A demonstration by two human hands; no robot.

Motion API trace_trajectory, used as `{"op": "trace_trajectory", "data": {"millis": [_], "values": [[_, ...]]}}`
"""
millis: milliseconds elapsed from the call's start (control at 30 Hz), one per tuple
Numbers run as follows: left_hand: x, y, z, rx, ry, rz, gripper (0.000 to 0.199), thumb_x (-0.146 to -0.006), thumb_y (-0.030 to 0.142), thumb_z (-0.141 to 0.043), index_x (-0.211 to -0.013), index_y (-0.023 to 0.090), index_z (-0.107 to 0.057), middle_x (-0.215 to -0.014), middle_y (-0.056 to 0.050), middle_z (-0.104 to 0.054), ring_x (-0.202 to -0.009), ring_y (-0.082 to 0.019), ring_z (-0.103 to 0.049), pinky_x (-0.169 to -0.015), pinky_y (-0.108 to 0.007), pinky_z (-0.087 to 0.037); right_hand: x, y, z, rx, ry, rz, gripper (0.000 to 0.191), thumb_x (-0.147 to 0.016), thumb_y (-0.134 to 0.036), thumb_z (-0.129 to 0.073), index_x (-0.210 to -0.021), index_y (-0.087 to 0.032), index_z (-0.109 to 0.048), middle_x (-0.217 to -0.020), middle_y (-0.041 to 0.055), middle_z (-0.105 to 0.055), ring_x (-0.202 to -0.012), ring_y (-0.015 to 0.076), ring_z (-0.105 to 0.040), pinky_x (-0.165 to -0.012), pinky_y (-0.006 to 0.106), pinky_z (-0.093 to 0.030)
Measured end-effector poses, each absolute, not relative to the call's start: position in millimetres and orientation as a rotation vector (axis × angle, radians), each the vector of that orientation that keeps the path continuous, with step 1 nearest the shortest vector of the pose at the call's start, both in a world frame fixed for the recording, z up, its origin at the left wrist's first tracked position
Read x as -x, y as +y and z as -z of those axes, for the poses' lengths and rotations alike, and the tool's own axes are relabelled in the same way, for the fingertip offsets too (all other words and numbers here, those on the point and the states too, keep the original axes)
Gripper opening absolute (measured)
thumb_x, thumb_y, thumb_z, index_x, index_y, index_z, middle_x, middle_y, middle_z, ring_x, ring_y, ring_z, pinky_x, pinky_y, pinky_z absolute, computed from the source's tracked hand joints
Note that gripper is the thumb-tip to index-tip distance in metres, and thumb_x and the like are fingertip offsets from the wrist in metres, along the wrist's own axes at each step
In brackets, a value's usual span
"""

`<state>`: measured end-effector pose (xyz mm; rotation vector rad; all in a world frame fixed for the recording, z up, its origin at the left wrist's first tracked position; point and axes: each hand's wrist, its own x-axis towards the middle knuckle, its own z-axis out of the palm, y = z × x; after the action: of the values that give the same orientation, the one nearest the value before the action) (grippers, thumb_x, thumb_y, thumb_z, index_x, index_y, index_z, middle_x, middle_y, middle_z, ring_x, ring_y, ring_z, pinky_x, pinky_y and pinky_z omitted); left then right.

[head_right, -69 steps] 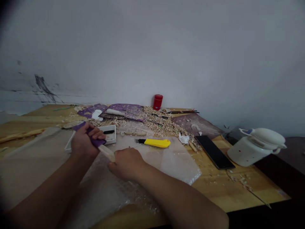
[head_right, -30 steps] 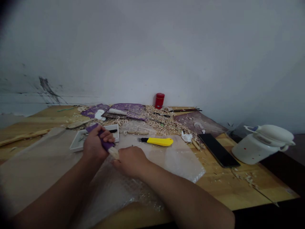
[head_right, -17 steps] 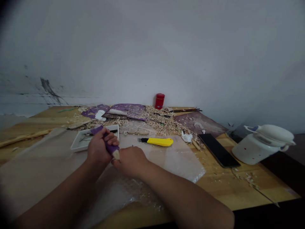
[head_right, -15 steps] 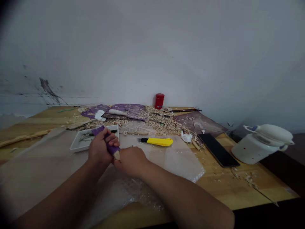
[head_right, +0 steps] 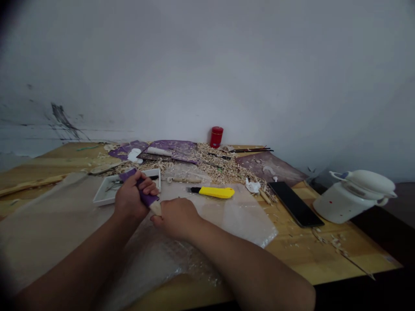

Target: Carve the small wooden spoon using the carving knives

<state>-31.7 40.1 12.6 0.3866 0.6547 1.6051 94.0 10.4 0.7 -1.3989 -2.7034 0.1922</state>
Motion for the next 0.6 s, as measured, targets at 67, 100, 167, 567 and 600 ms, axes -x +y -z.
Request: {"op": "trace_trajectory", "data": {"millis": [67, 100, 167, 567, 600], "values": [[43, 45, -15, -0.361, 0.658, -1.669, 0.016, -0.071, 0.020, -0.046, -0.058, 0.017, -0.038, -0.039, 0.008, -0.026, -0.030, -0.005, -0.029, -0.033, -0.018, -0.028, -95, 10, -1, 1.386, -2.702, -0.175, 0.039, -0.077, -0.047, -0.035, -0.082, -0.016, -0.059, -0.077, 0.0082, -0.063, -0.068, 0.0212, -0.058, -0.056, 0.028, -0.039], [47, 47, -16, -0.347, 0.649, -1.705, 0.016, -0.071, 0.020, -0.045, -0.058, 0.017, -0.038, -0.039, 0.008, -0.025, -0.030, -0.005, -0.029, -0.034, -0.018, -0.028, -95, 9, -1, 1.383, -2.700, -0.171, 0.039, -0.077, -0.047, -0.035, -0.082, -0.016, -0.059, -0.076, 0.0083, -0.063, -0.067, 0.0214, -0.058, -0.056, 0.028, -0.039], [47, 47, -16, -0.330, 0.651, -1.738, 0.016, -0.071, 0.020, -0.045, -0.058, 0.017, -0.038, -0.039, 0.009, -0.025, -0.030, -0.005, -0.028, -0.034, -0.018, -0.028, -96, 9, -2, 1.383, -2.702, -0.173, 0.038, -0.077, -0.047, -0.036, -0.081, -0.016, -0.059, -0.076, 0.0084, -0.063, -0.067, 0.0213, -0.058, -0.056, 0.028, -0.039], [51, 49, -15, -0.341, 0.640, -1.746, 0.015, -0.071, 0.020, -0.045, -0.058, 0.017, -0.038, -0.039, 0.008, -0.026, -0.030, -0.004, -0.029, -0.034, -0.018, -0.029, -95, 8, -2, 1.397, -2.700, -0.161, 0.039, -0.077, -0.047, -0.035, -0.082, -0.017, -0.058, -0.075, 0.0079, -0.063, -0.067, 0.0206, -0.058, -0.056, 0.028, -0.040], [49, 48, -13, -0.343, 0.645, -1.723, 0.015, -0.071, 0.020, -0.046, -0.058, 0.017, -0.038, -0.040, 0.008, -0.026, -0.030, -0.004, -0.029, -0.034, -0.018, -0.029, -95, 9, -1, 1.391, -2.704, -0.160, 0.038, -0.077, -0.047, -0.035, -0.082, -0.017, -0.058, -0.076, 0.0080, -0.063, -0.067, 0.0207, -0.058, -0.056, 0.028, -0.040]]}}
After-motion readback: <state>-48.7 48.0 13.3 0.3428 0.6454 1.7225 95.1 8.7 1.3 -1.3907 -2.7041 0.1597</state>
